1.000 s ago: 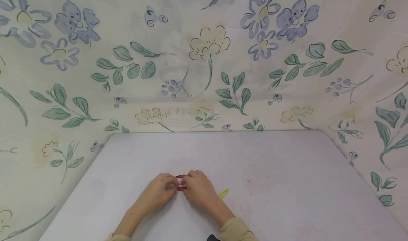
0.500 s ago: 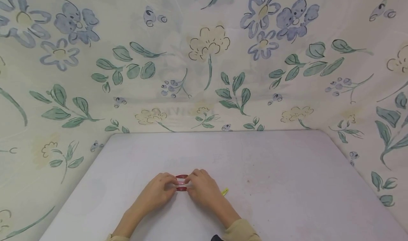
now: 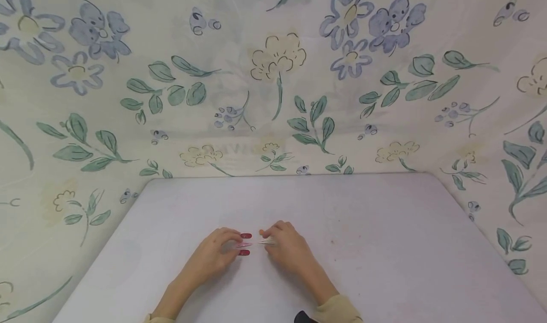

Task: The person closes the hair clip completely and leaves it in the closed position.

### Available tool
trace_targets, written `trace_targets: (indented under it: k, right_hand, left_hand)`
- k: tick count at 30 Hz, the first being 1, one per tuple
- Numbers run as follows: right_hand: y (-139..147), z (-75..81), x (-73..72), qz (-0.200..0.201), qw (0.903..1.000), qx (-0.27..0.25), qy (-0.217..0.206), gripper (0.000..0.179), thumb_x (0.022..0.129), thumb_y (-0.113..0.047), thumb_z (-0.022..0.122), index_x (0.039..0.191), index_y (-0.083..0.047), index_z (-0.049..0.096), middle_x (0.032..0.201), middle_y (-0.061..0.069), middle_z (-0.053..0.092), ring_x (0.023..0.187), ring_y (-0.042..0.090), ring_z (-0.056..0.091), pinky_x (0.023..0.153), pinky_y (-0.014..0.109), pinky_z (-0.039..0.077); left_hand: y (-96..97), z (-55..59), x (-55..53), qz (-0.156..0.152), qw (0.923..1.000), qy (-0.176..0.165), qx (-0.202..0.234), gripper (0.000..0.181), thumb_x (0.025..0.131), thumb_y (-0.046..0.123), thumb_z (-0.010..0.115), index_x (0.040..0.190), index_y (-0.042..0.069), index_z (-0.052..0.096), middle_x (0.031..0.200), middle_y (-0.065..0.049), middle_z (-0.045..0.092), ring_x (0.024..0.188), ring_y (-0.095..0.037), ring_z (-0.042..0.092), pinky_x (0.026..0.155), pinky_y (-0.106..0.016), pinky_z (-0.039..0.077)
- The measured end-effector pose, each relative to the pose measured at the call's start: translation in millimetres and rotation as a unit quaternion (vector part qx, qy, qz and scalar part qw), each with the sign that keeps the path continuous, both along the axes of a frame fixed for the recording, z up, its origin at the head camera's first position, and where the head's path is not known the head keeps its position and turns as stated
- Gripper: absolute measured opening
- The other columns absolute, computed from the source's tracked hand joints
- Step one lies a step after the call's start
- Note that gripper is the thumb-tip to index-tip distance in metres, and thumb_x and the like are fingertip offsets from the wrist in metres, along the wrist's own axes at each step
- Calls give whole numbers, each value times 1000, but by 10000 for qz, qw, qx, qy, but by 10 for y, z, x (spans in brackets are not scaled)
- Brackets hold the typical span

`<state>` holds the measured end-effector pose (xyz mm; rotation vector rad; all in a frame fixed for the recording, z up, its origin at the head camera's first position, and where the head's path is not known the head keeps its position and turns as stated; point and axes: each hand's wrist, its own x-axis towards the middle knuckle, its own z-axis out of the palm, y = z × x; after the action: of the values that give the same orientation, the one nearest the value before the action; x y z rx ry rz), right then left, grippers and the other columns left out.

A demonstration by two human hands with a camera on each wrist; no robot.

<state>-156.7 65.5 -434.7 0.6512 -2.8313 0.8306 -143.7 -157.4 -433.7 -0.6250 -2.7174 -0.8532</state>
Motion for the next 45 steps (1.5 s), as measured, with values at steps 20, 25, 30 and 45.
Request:
trace_targets:
  k: [20, 25, 30, 45]
  right_hand:
    - [427, -44, 75, -509, 9962, -432, -567, 18, 85, -11, 76, 102, -14, 71, 107, -4, 62, 113, 22, 57, 97, 44, 49]
    - [516, -47, 94, -608, 9953, -485, -580, 17, 84, -10, 75, 100, -15, 71, 103, -7, 62, 111, 20, 58, 96, 44, 49]
    - [590, -17, 117, -678, 9948, -382, -650, 15, 86, -8, 73, 100, -15, 71, 104, -5, 64, 110, 21, 60, 97, 45, 49]
    - [757, -84, 182, -389, 9978, -214, -493, 18, 85, -3, 72, 100, -13, 73, 103, -3, 66, 107, 23, 62, 96, 47, 49]
  left_hand:
    - [188, -5, 58, -245, 9968, -518, 556, 22, 82, 5, 73, 104, 9, 70, 113, 1, 64, 107, -18, 64, 89, -31, 55]
    - [266, -1, 65, -496, 9932, -722, 773, 24, 83, 4, 73, 106, 7, 68, 117, -3, 63, 104, -21, 67, 82, -26, 57]
    - [344, 17, 61, -495, 9957, -561, 552, 25, 83, 8, 74, 108, 9, 69, 120, -2, 64, 105, -20, 62, 79, -27, 57]
    - [666, 82, 17, -874, 9956, -229, 254, 24, 85, 13, 75, 108, 12, 70, 118, 2, 65, 116, -19, 59, 96, -37, 51]
